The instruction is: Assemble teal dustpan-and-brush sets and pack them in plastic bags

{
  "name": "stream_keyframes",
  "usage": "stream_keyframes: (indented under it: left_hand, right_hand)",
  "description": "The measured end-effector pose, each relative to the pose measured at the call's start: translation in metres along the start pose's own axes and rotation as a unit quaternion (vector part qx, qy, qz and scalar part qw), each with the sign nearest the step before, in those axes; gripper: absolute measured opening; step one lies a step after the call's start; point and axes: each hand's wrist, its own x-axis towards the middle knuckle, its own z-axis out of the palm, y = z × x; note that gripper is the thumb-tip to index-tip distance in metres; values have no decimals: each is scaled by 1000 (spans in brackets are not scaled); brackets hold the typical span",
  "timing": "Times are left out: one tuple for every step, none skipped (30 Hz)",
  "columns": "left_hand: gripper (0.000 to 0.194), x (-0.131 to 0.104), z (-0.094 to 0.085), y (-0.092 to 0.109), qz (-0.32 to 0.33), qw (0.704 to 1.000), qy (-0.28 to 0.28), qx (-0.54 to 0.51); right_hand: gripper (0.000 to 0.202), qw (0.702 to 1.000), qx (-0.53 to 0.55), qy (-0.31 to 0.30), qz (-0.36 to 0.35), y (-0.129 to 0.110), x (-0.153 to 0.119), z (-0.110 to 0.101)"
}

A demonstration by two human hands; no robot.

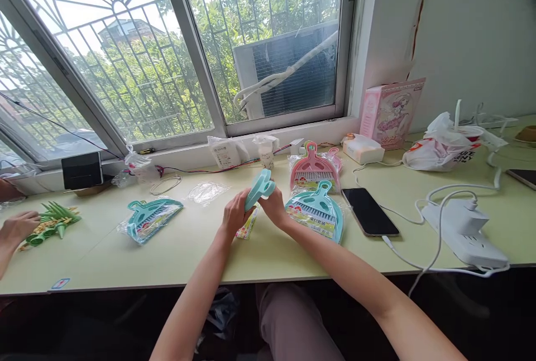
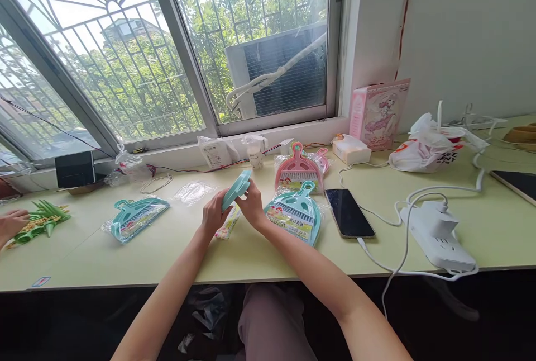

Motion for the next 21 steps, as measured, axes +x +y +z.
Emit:
stream_keyframes:
  left_hand:
    - [51, 0, 0, 1, -23, 999, 4, -23]
    - [52, 1, -1, 1, -40, 998, 8, -40]
    - [51, 1, -1, 2, -51, 997, 10, -51]
    - [51, 1, -2, 2, -55, 997, 12, -56]
    - [51, 1, -2, 3, -53, 997, 12, -56]
    - [51, 1, -3, 2, -46, 997, 13, -53]
    - [51, 1, -3, 2, -37, 998, 15, -47]
    - [50, 1, -3, 2, -26, 999, 20, -41]
    - [50, 1, -3, 2, -15, 999, 27, -35]
    - [49, 0, -3, 1, -5, 999, 35, -31]
    - [48, 0, -3, 1, 3, 999, 43, -28]
    - [47, 0, -3, 1, 10, 998, 51, -25]
    - [46, -1, -2, 1, 16, 998, 58, -23]
    - [45, -1, -2, 0, 22, 998, 61, -20]
    - [44, 0, -1, 0, 28, 997, 64, -18]
    - [43, 0, -1, 0, 32, 997, 66, -17]
    - [42, 0, -1, 0, 34, 997, 69, -18]
    - [42, 0, -1, 0, 31, 997, 71, -18]
    - [41, 0, -1, 0, 25, 997, 73, -20]
    - [41, 0, -1, 0, 16, 997, 75, -23]
    - [41, -1, 0, 0, 8, 997, 78, -26]
  right_hand:
    - [15, 1000, 7, -4, 17, -4, 0, -1]
    - [14, 999, 16, -7, 30, -8, 0, -2]
    - [13, 999, 26, -11, 39, -11, 0, -3]
    - [13, 998, 36, -14, 44, -14, 0, -4]
    - [14, 998, 45, -18, 47, -15, 0, -4]
    - [16, 997, 54, -20, 50, -17, 1, -5]
    - [18, 997, 61, -23, 51, -17, 1, -6]
    - [21, 996, 68, -24, 53, -17, 2, -7]
    - [22, 995, 73, -27, 54, -18, 3, -7]
    - [23, 995, 79, -29, 54, -18, 4, -7]
    - [24, 994, 86, -32, 55, -18, 5, -8]
    - [24, 994, 93, -34, 56, -18, 6, -8]
    - [24, 993, 100, -35, 58, -18, 6, -8]
    - [24, 992, 107, -35, 61, -18, 7, -8]
    - [24, 991, 114, -34, 64, -18, 8, -8]
    - [24, 990, 119, -32, 68, -18, 8, -8]
    - [24, 989, 123, -31, 72, -17, 8, -8]
    - [24, 988, 128, -30, 76, -17, 9, -8]
    - [25, 987, 132, -31, 80, -15, 9, -7]
    - [26, 986, 138, -34, 83, -14, 9, -6]
    - [27, 985, 145, -36, 86, -12, 9, -5]
